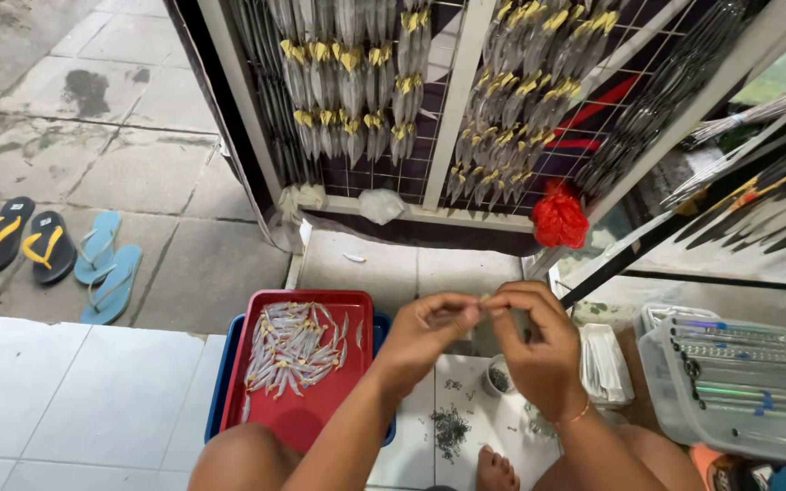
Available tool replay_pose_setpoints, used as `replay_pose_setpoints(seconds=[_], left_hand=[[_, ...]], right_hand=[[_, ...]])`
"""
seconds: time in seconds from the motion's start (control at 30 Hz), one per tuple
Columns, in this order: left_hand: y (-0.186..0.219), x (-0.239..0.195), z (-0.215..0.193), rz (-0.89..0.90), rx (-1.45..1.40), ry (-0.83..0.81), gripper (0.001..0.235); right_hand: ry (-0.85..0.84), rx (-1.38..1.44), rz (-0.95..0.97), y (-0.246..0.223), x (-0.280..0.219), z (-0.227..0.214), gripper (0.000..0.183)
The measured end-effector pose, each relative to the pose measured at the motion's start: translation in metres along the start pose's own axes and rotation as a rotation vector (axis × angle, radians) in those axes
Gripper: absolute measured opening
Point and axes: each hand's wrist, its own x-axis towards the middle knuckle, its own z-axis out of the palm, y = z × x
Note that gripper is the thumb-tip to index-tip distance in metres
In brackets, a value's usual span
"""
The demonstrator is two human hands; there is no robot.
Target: The person assembles small fishing lures by hand, inserting a yellow plastic piece into a clear plastic body and attaching a metal hook. The person then hangs the completed lures on a wire rack.
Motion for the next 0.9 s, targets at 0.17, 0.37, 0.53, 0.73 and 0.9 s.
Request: replay_pose_setpoints(seconds=[0.17,0.37,0.53,0.73,0.9], left_hand=[[-0.088,0.107,-0.073,0.037,0.139,0.399,0.035],[-0.298,0.156,-0.206,-0.133,0.663,0.698,0.037],[-0.336,0.133,-0.212,-0.431,0.938,0.668,0.044],[-0.365,0.143,-0.208,-0.399,1.389,0.49,0.041],[-0.395,0.131,-0.201,-0.338,1.693,0.439,0.034]], right_hand=[[0.053,0.084,-0.145,0.001,0.001,-0.008,0.008],[0.162,0.207,0.039,-0.002,0.004,-0.025,0.005],[0.182,0.191,0.067,-0.001,0.008,-0.03,0.007],[0.143,0.295,0.155,0.003,0.009,-0.033,0.007],[0.1,0.224,0.098,0.003,0.011,-0.036,0.009]])
